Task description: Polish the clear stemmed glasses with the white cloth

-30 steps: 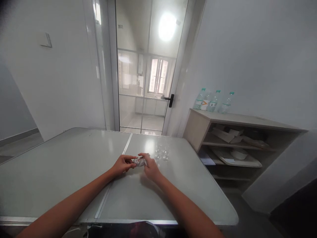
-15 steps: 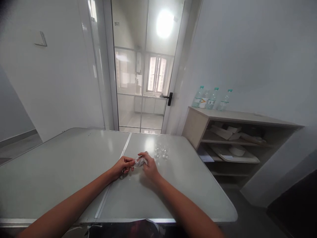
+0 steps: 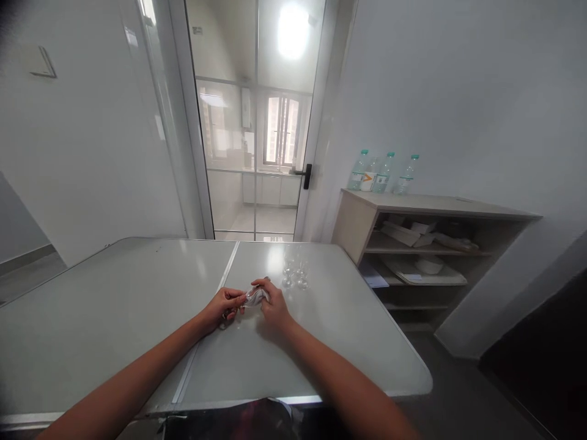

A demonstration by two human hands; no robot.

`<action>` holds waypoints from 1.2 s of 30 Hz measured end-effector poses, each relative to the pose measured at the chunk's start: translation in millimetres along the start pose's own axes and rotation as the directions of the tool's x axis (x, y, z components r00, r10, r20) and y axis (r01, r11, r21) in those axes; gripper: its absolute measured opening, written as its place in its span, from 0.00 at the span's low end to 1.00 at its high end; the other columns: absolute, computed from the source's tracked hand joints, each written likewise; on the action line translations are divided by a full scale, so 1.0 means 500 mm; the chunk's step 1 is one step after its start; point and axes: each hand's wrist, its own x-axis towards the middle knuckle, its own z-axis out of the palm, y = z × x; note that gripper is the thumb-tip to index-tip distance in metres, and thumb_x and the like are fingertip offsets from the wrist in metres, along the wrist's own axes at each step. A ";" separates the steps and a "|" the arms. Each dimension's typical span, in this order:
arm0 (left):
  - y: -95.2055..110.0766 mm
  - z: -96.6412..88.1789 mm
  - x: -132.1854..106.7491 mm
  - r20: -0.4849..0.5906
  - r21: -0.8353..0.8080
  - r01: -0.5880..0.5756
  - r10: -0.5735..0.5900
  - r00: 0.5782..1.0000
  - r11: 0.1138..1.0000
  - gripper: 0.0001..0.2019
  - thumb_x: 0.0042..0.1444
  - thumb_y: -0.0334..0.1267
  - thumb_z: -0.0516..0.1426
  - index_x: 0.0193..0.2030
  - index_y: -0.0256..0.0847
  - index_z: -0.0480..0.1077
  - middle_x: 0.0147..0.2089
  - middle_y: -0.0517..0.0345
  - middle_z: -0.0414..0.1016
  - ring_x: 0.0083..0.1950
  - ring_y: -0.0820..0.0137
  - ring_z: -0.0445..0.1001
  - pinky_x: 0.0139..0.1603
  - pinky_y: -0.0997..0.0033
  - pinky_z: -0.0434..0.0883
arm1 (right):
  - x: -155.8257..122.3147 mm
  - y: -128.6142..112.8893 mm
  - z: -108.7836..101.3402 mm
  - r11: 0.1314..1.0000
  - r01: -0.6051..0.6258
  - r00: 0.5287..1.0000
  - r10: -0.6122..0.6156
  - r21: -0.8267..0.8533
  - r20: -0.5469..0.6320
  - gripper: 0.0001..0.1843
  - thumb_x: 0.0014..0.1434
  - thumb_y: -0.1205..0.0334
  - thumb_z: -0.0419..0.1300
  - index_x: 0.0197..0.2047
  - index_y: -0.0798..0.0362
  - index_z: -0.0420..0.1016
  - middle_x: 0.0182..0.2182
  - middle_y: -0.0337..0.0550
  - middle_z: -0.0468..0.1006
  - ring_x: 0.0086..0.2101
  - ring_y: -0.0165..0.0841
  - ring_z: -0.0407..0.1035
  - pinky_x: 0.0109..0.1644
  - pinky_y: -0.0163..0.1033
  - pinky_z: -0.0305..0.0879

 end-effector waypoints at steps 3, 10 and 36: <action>-0.002 0.001 0.002 0.004 0.006 -0.008 0.008 1.000 1.000 0.24 0.52 0.55 0.66 0.42 0.33 0.81 0.26 0.55 0.75 0.16 0.81 0.60 0.17 0.78 0.50 | 0.000 0.006 -0.003 1.000 0.008 1.000 -0.008 -0.013 0.004 0.32 0.44 0.76 0.48 0.51 0.50 0.74 0.37 0.40 0.80 0.40 0.35 0.74 0.48 0.39 0.67; -0.005 0.002 0.006 -0.018 0.020 -0.012 0.013 1.000 1.000 0.26 0.52 0.56 0.67 0.45 0.32 0.81 0.26 0.55 0.75 0.16 0.81 0.59 0.17 0.77 0.52 | 0.001 0.010 -0.006 1.000 -0.022 1.000 0.022 -0.020 0.015 0.32 0.43 0.76 0.48 0.50 0.51 0.74 0.37 0.39 0.81 0.39 0.34 0.74 0.47 0.39 0.67; 0.014 -0.007 0.010 -0.168 0.220 -0.141 0.180 0.969 0.965 0.33 0.49 0.55 0.68 0.57 0.33 0.78 0.24 0.58 0.73 0.19 0.79 0.55 0.20 0.75 0.55 | 0.035 -0.038 -0.085 0.959 0.192 0.940 -0.119 -0.207 0.320 0.41 0.51 0.79 0.51 0.67 0.45 0.63 0.51 0.44 0.82 0.53 0.39 0.73 0.61 0.52 0.64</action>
